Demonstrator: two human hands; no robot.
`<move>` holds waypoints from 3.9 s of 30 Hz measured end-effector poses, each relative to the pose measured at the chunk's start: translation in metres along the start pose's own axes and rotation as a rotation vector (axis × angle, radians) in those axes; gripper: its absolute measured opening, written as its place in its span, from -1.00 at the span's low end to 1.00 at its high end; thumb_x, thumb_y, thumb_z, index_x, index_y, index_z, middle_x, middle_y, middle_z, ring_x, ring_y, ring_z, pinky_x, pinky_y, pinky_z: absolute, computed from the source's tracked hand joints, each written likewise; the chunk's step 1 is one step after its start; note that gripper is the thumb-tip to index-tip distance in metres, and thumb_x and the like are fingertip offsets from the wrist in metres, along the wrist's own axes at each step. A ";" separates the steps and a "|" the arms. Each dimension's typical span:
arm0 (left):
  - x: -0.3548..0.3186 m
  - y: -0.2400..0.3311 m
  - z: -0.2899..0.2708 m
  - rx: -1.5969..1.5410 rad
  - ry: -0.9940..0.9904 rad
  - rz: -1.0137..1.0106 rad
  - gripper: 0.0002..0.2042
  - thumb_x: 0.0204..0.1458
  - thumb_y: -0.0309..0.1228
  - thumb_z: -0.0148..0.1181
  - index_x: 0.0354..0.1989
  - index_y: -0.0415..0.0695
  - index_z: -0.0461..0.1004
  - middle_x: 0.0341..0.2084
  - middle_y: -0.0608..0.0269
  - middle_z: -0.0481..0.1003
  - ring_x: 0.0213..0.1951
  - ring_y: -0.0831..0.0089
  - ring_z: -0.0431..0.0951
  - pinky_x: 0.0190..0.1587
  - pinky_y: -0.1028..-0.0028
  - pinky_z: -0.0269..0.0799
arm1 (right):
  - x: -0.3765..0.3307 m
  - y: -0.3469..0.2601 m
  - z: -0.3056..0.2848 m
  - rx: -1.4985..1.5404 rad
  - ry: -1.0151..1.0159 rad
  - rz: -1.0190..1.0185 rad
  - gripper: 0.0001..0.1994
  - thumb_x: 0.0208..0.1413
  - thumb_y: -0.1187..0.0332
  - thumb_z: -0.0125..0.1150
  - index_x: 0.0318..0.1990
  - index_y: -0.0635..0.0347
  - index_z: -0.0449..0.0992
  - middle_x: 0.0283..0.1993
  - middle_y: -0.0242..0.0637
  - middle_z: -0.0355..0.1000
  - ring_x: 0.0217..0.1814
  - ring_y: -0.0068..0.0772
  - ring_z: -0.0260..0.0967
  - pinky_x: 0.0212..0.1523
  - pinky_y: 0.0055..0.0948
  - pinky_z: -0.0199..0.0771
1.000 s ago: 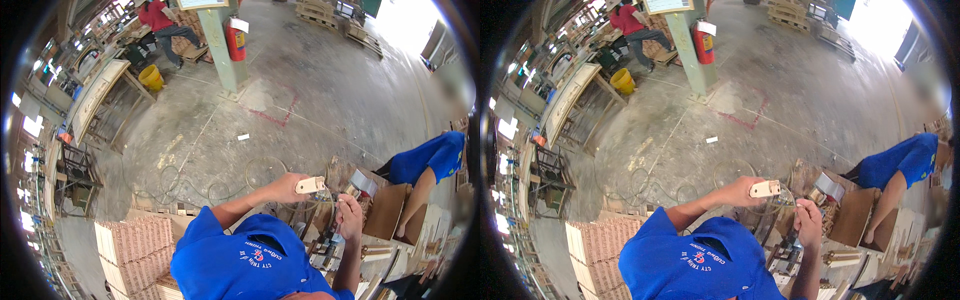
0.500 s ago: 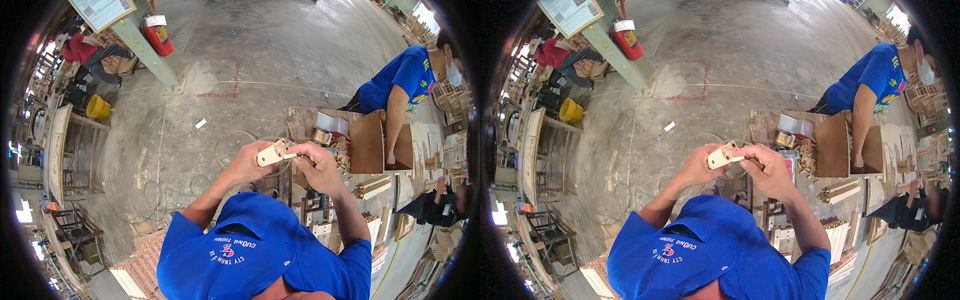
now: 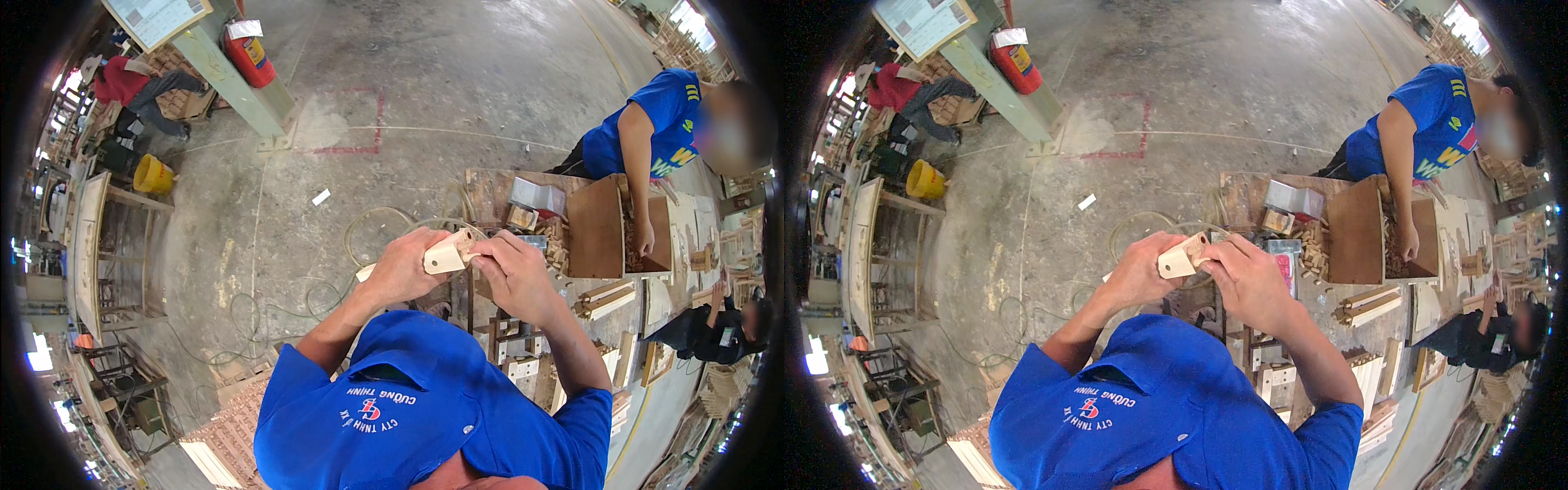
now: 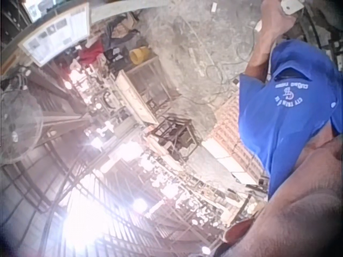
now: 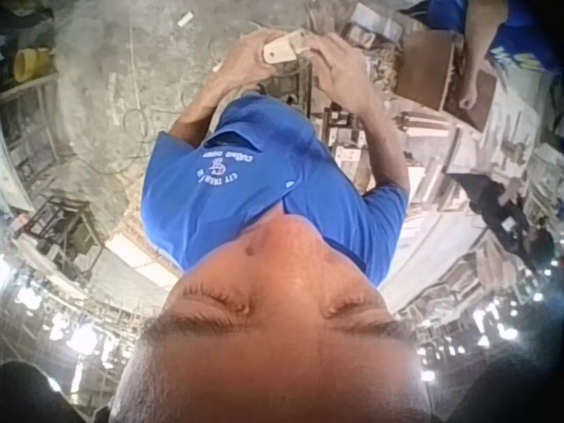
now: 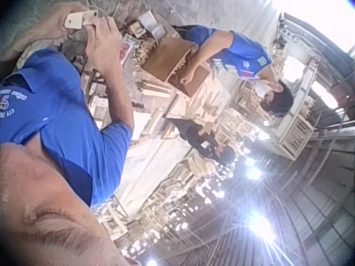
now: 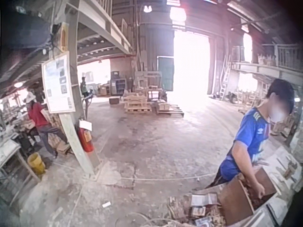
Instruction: The person assembles small wooden components by inserting dowels into pre-drilled holes and stacking the finished pieces on the workbench. They handle wooden slats and dowels one at a time, aligning and pressing them together, then placing completed units into a growing stack.
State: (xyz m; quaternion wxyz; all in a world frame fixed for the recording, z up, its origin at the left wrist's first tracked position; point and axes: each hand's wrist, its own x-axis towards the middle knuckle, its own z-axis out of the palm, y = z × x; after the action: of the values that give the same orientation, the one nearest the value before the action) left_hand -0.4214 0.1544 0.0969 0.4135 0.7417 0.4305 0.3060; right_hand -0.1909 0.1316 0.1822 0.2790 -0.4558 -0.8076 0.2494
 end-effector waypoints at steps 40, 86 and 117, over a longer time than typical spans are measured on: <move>0.022 -0.009 -0.001 -0.511 -0.349 -0.066 -0.44 0.09 -0.37 0.57 0.23 -0.15 0.44 -0.03 0.39 0.55 0.02 0.60 0.50 0.13 0.47 0.44 | -0.044 0.061 -0.004 1.507 0.279 0.635 -0.78 0.51 0.41 0.07 0.18 0.31 0.41 0.28 0.12 0.48 0.22 -0.13 0.58 0.23 -0.24 0.66; 0.033 0.015 0.031 -0.430 -0.392 -0.002 -0.55 0.04 -0.40 0.50 0.10 -0.15 0.51 -0.20 0.37 0.59 -0.15 0.58 0.56 -0.03 0.43 0.51 | -0.037 0.025 -0.018 0.125 0.340 0.176 -0.91 0.32 0.41 0.29 -0.17 0.24 0.60 -0.32 -0.15 0.58 -0.29 -0.13 0.60 -0.26 -0.27 0.54; 0.035 -0.012 0.026 -0.428 -0.243 0.076 -0.54 0.05 -0.26 0.51 0.06 -0.15 0.46 -0.18 0.22 0.57 -0.11 0.43 0.55 -0.01 0.32 0.50 | -0.061 0.044 -0.027 0.680 0.225 0.615 -0.85 0.47 0.36 0.17 -0.08 0.25 0.55 -0.33 -0.37 0.57 -0.43 -0.67 0.48 -0.44 -0.60 0.48</move>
State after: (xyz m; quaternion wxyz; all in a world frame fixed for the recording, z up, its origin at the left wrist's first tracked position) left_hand -0.3898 0.1800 0.0777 0.5982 0.6842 0.2747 0.3140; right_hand -0.1203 0.1027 0.1588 0.4117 -0.5807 -0.4724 0.5197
